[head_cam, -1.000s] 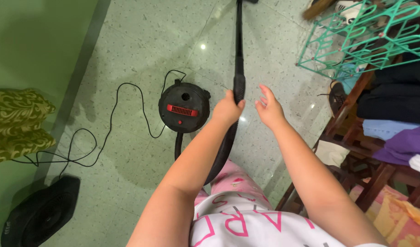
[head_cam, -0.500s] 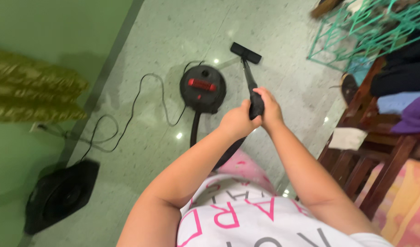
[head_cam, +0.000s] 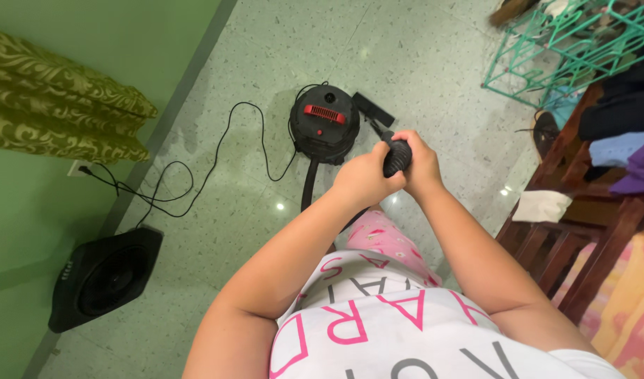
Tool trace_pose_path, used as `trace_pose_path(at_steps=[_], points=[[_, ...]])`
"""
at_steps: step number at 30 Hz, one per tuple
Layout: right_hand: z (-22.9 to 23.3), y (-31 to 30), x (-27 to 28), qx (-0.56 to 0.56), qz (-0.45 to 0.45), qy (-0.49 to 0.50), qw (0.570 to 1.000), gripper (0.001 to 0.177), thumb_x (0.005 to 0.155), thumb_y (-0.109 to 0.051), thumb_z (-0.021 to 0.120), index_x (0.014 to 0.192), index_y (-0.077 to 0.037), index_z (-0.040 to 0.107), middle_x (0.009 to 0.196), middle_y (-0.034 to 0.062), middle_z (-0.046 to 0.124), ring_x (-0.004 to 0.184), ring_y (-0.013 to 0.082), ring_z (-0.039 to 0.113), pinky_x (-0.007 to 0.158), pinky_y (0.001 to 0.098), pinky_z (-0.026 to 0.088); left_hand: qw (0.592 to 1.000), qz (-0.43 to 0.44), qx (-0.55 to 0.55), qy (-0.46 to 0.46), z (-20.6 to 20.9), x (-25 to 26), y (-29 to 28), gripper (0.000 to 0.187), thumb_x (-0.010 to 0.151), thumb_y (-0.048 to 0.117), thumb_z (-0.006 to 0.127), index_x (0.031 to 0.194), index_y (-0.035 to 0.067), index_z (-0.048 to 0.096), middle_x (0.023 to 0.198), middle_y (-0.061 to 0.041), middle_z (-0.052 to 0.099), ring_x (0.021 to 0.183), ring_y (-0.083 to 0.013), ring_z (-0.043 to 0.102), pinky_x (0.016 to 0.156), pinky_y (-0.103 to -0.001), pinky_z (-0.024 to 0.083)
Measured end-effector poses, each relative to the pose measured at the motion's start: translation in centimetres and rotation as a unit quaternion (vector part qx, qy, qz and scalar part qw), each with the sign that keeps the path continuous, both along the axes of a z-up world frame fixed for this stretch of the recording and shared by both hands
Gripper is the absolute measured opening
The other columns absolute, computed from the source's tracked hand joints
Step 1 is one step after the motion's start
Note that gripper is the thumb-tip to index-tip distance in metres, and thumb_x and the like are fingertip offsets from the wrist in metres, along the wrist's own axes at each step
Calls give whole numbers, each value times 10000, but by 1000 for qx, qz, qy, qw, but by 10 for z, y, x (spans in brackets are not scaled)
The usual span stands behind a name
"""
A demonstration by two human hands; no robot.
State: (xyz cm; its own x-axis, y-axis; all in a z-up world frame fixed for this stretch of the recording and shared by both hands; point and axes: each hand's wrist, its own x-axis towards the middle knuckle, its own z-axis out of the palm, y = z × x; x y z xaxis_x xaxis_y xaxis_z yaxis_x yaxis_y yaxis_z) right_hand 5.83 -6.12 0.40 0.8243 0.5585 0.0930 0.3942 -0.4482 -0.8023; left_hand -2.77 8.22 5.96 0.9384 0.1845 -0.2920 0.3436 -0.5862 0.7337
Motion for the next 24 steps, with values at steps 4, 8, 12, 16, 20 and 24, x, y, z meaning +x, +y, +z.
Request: trace_pose_path(at_steps=[4, 8, 12, 16, 20, 24], points=[[-44, 1, 52, -16, 8, -27, 999, 410, 786, -25, 752, 1165, -116, 628, 1196, 127, 703, 1075, 295, 680, 942, 336, 523, 999, 23, -16, 17, -29, 43, 1, 599, 749, 436, 687, 1215, 79, 570, 926, -203, 736, 869, -404, 716, 752, -505, 553], [-97, -2, 117, -23, 18, -27, 999, 314, 906, 19, 665, 1178, -136, 677, 1355, 132, 674, 1227, 311, 661, 1055, 344, 510, 998, 54, -24, 34, -62, 100, -7, 566, 778, 442, 679, 1196, 82, 554, 935, -203, 737, 881, -411, 711, 764, -516, 547], [-121, 4, 181, -49, 47, -32, 997, 286, 880, -32, 710, 1151, -121, 679, 1351, 138, 649, 1208, 332, 651, 1026, 362, 519, 989, 107, -86, 58, -93, 153, -8, 554, 796, 429, 678, 1197, 80, 524, 916, -202, 730, 858, -403, 718, 751, -504, 555], [-145, 30, 218, -122, 107, -20, 987, 336, 850, -61, 740, 1175, -132, 694, 1399, 121, 614, 1225, 349, 629, 1016, 386, 518, 979, 156, -116, 61, -141, 174, 9, 554, 810, 405, 688, 1240, 92, 534, 943, -200, 730, 878, -403, 719, 762, -495, 554], [-184, 65, 218, -230, 133, -17, 964, 389, 854, -36, 713, 1214, -182, 699, 1461, 70, 574, 1321, 334, 569, 1055, 432, 501, 973, 183, -120, 75, -203, 166, 23, 550, 863, 405, 651, 1306, 96, 549, 1024, -214, 727, 939, -401, 713, 798, -496, 545], [-221, 81, 200, -232, 167, -34, 958, 388, 845, -25, 710, 1205, -161, 659, 1515, 83, 523, 1468, 367, 406, 1092, 491, 427, 948, 263, -176, 42, -290, 127, 44, 455, 1092, 431, 468, 1370, 98, 607, 1188, -218, 725, 1134, -376, 686, 977, -469, 523]])
